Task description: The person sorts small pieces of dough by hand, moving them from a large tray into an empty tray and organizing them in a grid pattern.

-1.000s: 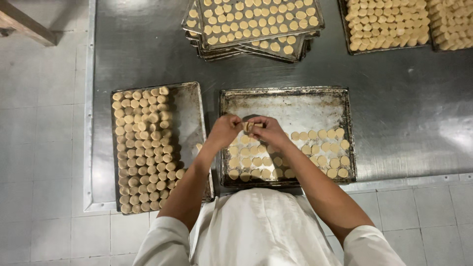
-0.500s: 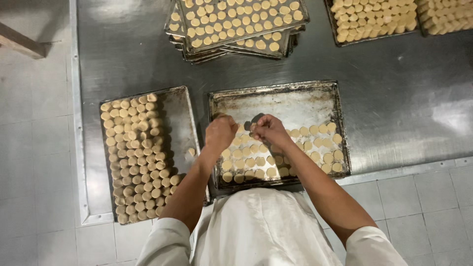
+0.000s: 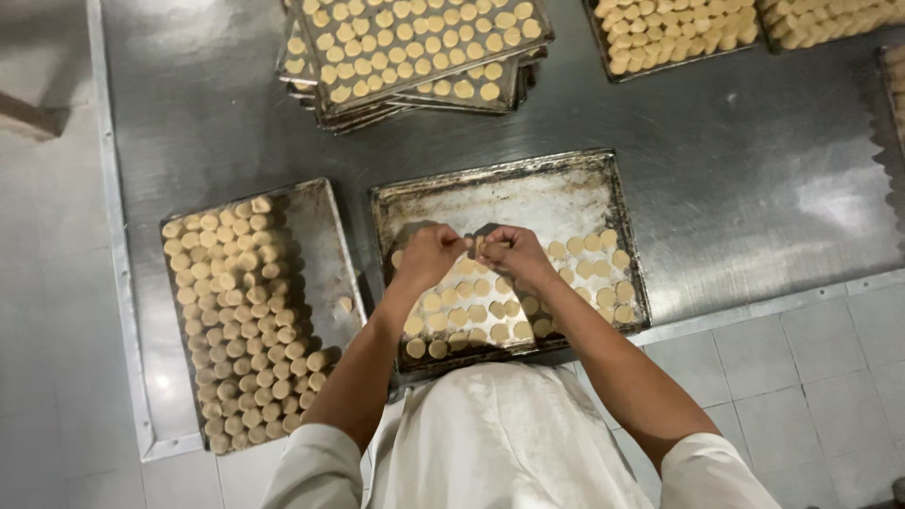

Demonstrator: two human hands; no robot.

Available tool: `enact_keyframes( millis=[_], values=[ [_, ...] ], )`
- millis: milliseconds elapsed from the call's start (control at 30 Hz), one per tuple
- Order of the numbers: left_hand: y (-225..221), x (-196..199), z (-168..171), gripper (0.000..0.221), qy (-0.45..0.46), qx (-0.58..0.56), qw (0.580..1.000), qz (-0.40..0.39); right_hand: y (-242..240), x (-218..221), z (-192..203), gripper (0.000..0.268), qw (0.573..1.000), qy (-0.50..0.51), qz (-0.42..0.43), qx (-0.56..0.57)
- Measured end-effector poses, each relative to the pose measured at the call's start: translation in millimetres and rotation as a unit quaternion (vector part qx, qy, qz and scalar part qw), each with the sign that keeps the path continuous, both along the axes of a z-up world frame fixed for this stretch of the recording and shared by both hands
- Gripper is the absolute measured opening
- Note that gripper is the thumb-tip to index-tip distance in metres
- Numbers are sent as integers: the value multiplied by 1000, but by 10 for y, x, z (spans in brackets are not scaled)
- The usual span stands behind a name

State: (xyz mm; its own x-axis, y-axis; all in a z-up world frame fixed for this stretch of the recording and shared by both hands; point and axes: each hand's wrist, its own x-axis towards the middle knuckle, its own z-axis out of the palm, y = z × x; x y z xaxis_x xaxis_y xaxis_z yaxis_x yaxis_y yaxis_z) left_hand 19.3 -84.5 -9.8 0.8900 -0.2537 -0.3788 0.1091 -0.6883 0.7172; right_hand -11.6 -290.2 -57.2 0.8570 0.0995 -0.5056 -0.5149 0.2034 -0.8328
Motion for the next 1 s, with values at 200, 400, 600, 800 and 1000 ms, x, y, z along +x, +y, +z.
enact_keyframes(
  millis=[200,400,600,800,1000],
  values=[
    [-183,56,-90,21,-31,-95,995,-22,-118,-4,-21,8,999,-46,1,21],
    [-261,44,58,18,-40,49,998,-3,-247,-27,84,5,997,-45,13,-55],
    [-403,32,188,16,-40,-65,996,-49,-291,-22,271,11,972,-114,62,-195],
    [-438,13,-28,20,-148,59,987,-32,-499,41,155,23,840,-133,127,-511],
    [-411,-172,150,21,-162,-158,970,-93,-520,64,129,27,991,-77,38,-106]
  ],
)
